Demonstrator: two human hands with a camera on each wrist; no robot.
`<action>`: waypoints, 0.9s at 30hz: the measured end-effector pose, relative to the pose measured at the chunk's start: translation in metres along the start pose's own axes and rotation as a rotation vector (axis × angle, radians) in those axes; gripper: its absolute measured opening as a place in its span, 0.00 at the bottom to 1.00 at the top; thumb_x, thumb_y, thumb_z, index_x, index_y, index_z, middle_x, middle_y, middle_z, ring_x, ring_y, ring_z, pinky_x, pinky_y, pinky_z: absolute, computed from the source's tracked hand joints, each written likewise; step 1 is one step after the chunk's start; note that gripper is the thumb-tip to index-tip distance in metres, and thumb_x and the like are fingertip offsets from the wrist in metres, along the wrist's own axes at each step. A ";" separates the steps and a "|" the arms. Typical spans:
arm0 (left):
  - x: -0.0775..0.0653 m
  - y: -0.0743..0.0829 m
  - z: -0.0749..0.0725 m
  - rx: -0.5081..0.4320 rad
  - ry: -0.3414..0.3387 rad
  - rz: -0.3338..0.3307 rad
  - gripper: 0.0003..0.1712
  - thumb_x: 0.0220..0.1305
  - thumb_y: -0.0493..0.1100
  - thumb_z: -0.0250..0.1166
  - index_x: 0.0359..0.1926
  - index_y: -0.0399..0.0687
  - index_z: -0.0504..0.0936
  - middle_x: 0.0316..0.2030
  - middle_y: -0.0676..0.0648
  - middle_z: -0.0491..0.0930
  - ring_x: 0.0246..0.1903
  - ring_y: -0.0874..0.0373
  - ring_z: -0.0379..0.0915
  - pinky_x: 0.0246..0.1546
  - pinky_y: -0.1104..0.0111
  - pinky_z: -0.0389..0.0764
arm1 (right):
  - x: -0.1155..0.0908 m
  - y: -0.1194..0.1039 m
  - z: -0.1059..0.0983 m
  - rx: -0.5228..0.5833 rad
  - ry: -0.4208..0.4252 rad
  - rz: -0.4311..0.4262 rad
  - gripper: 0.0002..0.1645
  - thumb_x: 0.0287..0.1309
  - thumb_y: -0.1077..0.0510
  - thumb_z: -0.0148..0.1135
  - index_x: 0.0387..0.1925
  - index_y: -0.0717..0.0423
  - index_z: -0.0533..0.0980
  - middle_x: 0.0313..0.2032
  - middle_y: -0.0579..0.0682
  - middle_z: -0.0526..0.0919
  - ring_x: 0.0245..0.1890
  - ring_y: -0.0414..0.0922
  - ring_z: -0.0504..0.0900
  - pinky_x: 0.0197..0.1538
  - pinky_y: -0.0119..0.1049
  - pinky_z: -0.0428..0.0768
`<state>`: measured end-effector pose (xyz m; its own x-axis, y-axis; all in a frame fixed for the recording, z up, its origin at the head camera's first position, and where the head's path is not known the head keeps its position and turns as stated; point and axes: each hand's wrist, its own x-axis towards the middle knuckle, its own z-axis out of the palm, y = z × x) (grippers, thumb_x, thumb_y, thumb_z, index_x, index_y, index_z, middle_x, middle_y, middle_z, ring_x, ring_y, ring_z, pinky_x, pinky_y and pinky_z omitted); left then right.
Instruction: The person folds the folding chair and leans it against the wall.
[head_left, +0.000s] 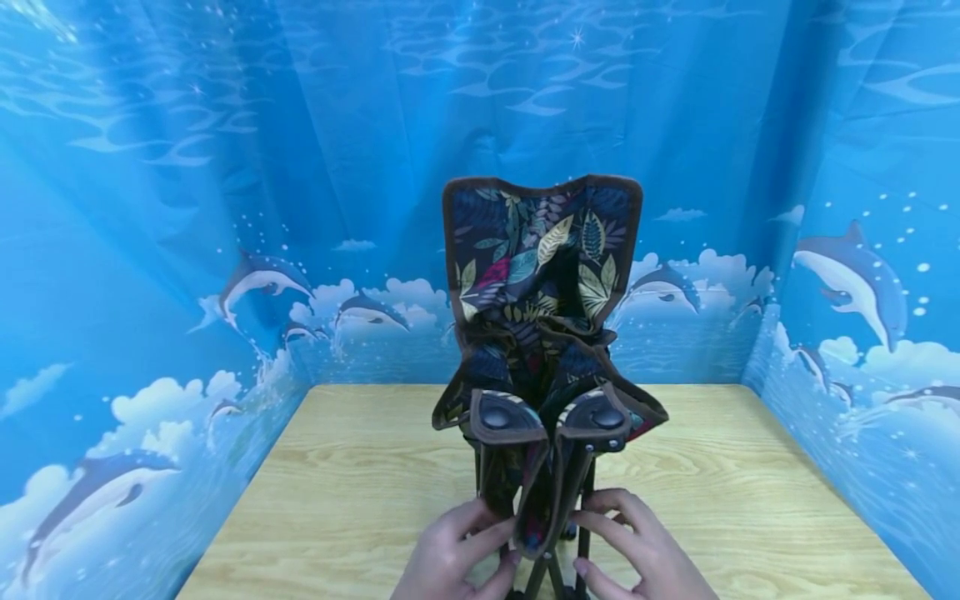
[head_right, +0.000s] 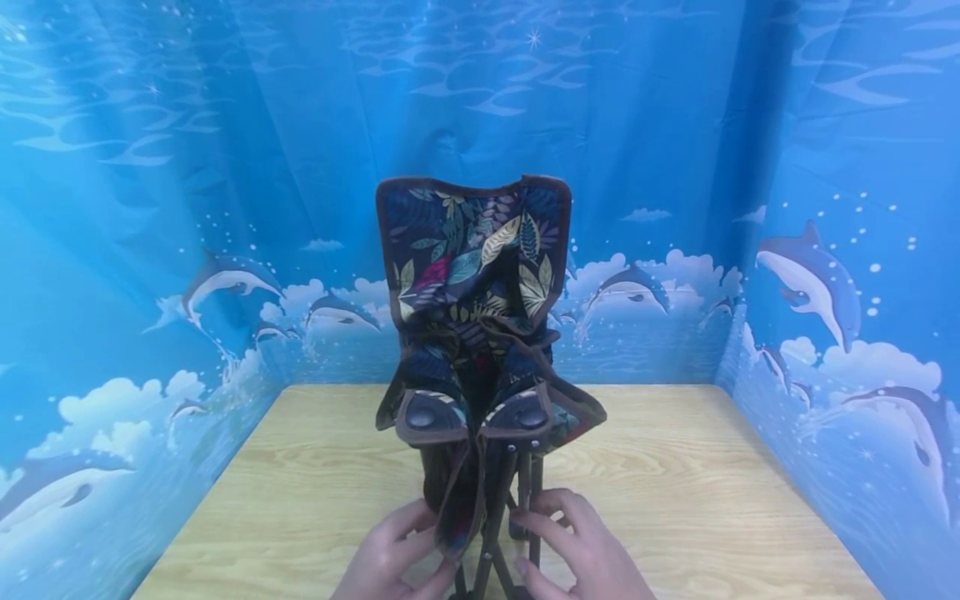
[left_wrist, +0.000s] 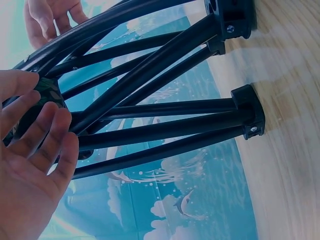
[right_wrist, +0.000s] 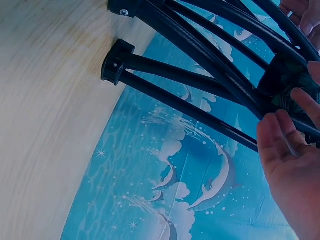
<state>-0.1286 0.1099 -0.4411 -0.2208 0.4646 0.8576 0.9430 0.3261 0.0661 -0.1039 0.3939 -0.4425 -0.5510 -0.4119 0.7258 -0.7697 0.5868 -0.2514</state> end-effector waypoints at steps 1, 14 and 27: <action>0.000 0.000 0.000 0.002 -0.005 0.001 0.16 0.67 0.42 0.70 0.55 0.50 0.89 0.39 0.54 0.82 0.34 0.69 0.78 0.40 0.84 0.79 | -0.001 0.000 0.000 0.002 -0.009 0.012 0.32 0.50 0.56 0.83 0.58 0.36 0.82 0.54 0.42 0.79 0.52 0.37 0.78 0.44 0.28 0.80; -0.004 0.005 0.001 0.025 -0.106 -0.129 0.15 0.60 0.43 0.76 0.48 0.58 0.90 0.45 0.56 0.84 0.41 0.68 0.82 0.45 0.79 0.81 | -0.006 0.002 0.002 0.041 -0.032 0.025 0.36 0.48 0.60 0.84 0.60 0.38 0.81 0.52 0.38 0.77 0.48 0.33 0.76 0.44 0.24 0.78; -0.007 0.011 -0.004 0.053 -0.278 -0.310 0.14 0.67 0.52 0.74 0.52 0.63 0.90 0.47 0.59 0.81 0.44 0.70 0.79 0.44 0.77 0.81 | -0.011 0.007 0.006 0.058 -0.034 0.009 0.37 0.49 0.59 0.83 0.62 0.40 0.81 0.49 0.35 0.76 0.44 0.32 0.77 0.41 0.25 0.78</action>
<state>-0.1153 0.1068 -0.4441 -0.5577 0.5396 0.6307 0.8089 0.5240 0.2669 -0.1054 0.3986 -0.4555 -0.5678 -0.4311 0.7013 -0.7817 0.5494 -0.2951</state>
